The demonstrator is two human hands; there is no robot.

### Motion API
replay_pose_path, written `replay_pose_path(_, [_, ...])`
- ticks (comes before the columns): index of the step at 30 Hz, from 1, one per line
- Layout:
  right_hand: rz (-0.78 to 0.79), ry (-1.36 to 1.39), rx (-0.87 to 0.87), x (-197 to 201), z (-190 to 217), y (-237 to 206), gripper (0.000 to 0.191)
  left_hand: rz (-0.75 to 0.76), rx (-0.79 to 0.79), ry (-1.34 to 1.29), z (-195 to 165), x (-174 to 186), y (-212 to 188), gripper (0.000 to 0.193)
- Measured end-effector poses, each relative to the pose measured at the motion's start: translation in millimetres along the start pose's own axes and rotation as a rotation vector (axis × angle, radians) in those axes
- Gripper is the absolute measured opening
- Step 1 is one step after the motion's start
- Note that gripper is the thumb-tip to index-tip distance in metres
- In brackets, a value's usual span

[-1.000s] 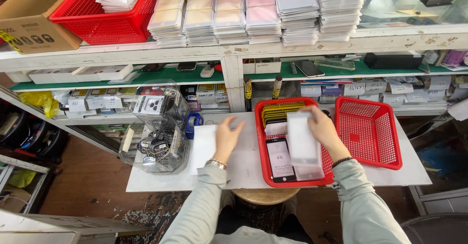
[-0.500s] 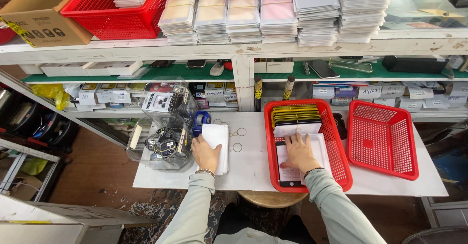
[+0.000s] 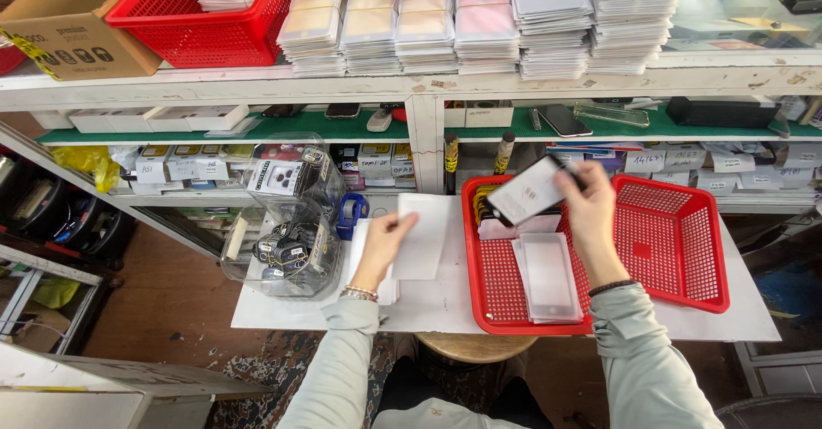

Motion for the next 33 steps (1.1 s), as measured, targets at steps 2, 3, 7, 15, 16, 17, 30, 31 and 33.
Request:
replay_pose_path(2, [-0.015, 0.34, -0.019, 4.4, 27.6, 3.1, 0.015, 0.14, -0.183, -0.012, -15.9, -27.5, -11.6, 0.024])
replay_pose_path(3, [-0.024, 0.51, -0.028, 4.9, 40.0, 2.9, 0.015, 0.211, -0.274, -0.018, -23.6, -40.2, -17.6, 0.024])
replay_pose_path(7, [0.022, 0.573, 0.003, 1.5, 75.7, -2.9, 0.017, 0.286, -0.215, -0.063, -30.7, -69.2, -32.6, 0.018])
replay_pose_path(15, [0.13, 0.523, -0.039, -6.8, 78.2, -15.6, 0.016, 0.32, -0.283, 0.007, -24.0, -78.5, -33.3, 0.019])
replay_pose_path(16, [0.139, 0.479, -0.034, -5.9, 79.1, -15.0, 0.016, 0.318, -0.217, -0.039, -21.0, -78.5, -32.2, 0.02])
replay_pose_path(17, [0.15, 0.434, -0.03, -4.9, 80.2, -15.0, 0.016, 0.313, -0.151, -0.084, -18.4, -79.0, -31.2, 0.021])
replay_pose_path(30, [0.287, -0.235, 0.019, -26.2, 53.6, -30.1, 0.022, 0.258, 0.04, -0.24, -16.3, -122.8, -15.2, 0.027])
replay_pose_path(31, [0.347, -0.289, -0.026, -26.6, 45.6, -38.2, 0.026, 0.216, 0.022, -0.295, -14.0, -128.0, -10.6, 0.026])
replay_pose_path(33, [0.465, -0.395, -0.119, -29.2, 27.9, -54.9, 0.034, 0.13, -0.009, -0.404, -4.3, -140.4, -1.3, 0.026])
Point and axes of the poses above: each hand's wrist, its own y-axis towards the middle knuckle, its own x-axis out of the back of the hand, z = x × y, the point moved 4 cm from there along y, towards the middle knuckle, and after that the axes turned 12 degrees about -y, right-handed, at the moved point
